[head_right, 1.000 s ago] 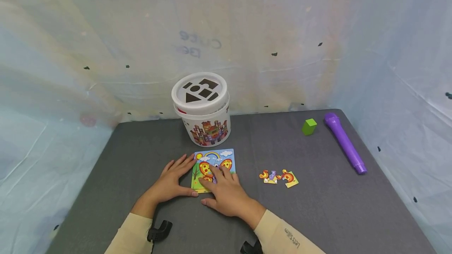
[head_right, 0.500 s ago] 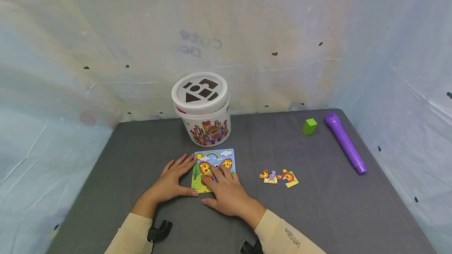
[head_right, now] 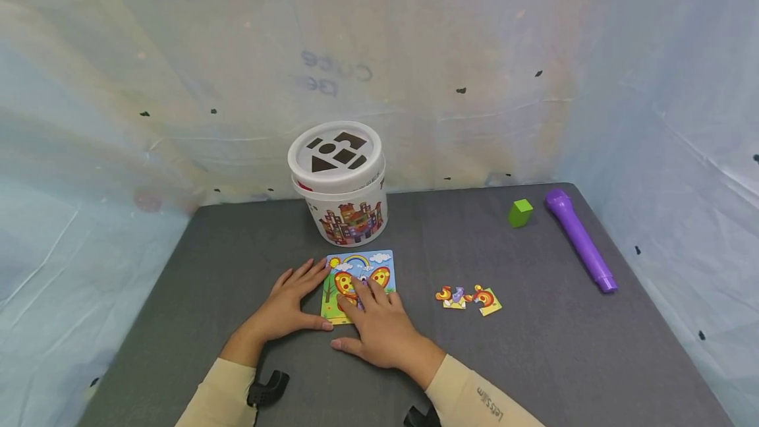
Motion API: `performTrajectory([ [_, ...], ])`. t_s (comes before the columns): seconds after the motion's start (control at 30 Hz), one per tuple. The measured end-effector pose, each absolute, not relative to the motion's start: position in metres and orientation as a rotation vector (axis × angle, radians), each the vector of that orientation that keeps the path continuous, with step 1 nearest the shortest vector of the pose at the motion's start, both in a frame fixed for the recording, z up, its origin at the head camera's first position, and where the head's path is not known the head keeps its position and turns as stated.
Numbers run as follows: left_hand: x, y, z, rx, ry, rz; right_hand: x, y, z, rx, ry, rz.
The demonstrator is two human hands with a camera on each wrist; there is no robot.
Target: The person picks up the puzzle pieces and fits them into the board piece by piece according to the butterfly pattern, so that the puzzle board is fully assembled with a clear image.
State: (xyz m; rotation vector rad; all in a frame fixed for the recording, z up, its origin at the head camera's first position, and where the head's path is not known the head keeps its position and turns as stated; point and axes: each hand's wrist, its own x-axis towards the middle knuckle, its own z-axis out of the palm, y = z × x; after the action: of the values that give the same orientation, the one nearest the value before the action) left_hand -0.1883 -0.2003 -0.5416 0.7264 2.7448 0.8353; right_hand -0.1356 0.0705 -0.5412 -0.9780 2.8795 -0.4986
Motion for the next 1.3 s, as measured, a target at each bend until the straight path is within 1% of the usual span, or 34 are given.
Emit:
performTrajectory([
  [0.27, -0.187, -0.203, -0.544, 0.727, 2.739, 0.862, -0.137, 0.07, -0.542, -0.955, 2.859, -0.532],
  [0.4, -0.186, -0.207, -0.546, 0.72, 2.745, 0.875, -0.138, 0.069, -0.543, -0.986, 2.834, -0.607],
  [0.6, -0.185, -0.21, -0.549, 0.719, 2.757, 0.879, -0.141, 0.071, -0.539, -1.012, 2.736, -0.812],
  [0.73, -0.185, -0.21, -0.55, 0.723, 2.755, 0.873, -0.144, 0.078, -0.534, -0.969, 2.639, -1.076],
  [1.03, -0.186, -0.207, -0.547, 0.716, 2.748, 0.882, -0.15, 0.111, -0.52, -0.905, 2.227, -1.787],
  [1.17, -0.188, -0.205, -0.548, 0.727, 2.745, 0.876, -0.151, 0.137, -0.517, -0.849, 2.077, -1.935],
  [1.3, -0.189, -0.203, -0.547, 0.735, 2.74, 0.878, -0.152, 0.165, -0.515, -0.8, 2.049, -1.971],
])
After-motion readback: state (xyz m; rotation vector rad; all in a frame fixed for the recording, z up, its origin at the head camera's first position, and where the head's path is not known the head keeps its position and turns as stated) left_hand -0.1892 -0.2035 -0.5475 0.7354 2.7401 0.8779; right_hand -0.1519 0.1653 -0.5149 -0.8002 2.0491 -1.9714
